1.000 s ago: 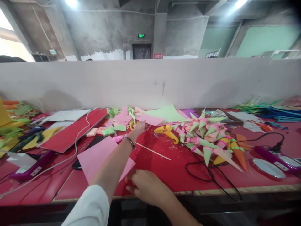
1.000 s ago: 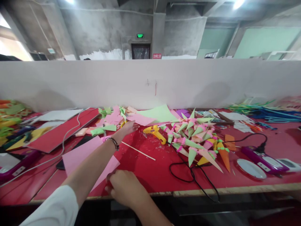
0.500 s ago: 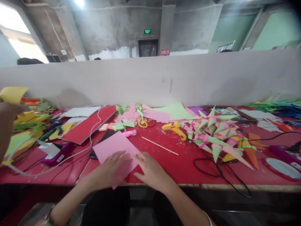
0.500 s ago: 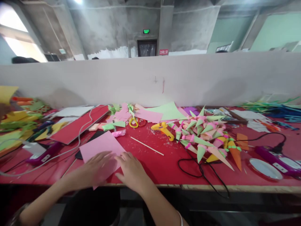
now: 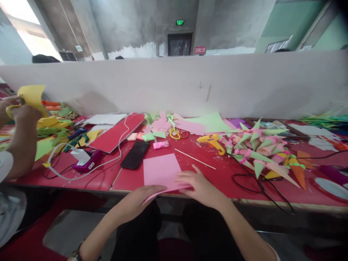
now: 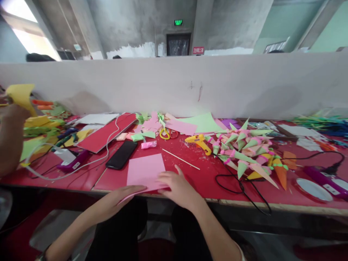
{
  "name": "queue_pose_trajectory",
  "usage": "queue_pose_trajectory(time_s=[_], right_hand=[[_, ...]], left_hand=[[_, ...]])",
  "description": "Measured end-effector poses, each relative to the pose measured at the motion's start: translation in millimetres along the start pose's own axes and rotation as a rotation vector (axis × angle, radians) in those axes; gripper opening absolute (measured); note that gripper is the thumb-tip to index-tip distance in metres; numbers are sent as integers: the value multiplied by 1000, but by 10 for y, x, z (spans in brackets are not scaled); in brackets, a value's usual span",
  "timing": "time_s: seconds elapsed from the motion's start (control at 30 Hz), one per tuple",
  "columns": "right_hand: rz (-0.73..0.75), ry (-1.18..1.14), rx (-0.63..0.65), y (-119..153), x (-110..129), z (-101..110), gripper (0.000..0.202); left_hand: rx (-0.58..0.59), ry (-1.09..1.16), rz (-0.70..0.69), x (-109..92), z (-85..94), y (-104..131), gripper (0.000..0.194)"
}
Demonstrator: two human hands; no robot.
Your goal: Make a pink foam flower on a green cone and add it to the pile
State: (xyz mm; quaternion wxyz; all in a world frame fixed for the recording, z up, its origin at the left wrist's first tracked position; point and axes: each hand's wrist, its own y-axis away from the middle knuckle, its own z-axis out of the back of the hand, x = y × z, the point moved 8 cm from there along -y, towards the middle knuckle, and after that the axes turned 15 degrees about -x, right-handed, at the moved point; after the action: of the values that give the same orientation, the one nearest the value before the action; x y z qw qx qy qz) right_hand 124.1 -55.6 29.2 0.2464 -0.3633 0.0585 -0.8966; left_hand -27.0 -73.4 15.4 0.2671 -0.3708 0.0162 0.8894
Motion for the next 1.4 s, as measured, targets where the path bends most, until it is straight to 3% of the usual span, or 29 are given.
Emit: queue_pose_trajectory(time_s=[0.13,0.27,0.37,0.43,0.5,0.57,0.67,0.73,0.97,1.4], right_hand=[[-156,-275,-96,181,-164,315,22],[-274,-339,-207,215,-359,330,24],[-339,-182,-235,155,-543,206,32],[-326,35,-285,88,-650,188,39],[-306,166,-319,12,-728,187,43],[-294,233,-323,-64,-778,183,43],[-255,340,-292,-171,-782,162,40],[-227,402,-262,-230,-762,130,37],[-196,601,-228,-357,-784,68,33],[-222,760,-146,-460,-799,29,38]], left_hand=[[-27,172,36,-113,-89,-59,34],[-93,213,62,-120,-153,-256,30],[-153,124,109,-7,-198,-411,37],[-286,-17,122,70,-146,-467,48],[-430,-206,68,44,-79,-471,52],[-478,-399,-59,-101,-104,-460,49],[-340,-595,-297,-355,-351,-456,41],[-261,-664,-352,-410,-493,-464,45],[-85,-661,-245,-163,-684,-494,61],[-105,-630,-195,-96,-731,-475,62]])
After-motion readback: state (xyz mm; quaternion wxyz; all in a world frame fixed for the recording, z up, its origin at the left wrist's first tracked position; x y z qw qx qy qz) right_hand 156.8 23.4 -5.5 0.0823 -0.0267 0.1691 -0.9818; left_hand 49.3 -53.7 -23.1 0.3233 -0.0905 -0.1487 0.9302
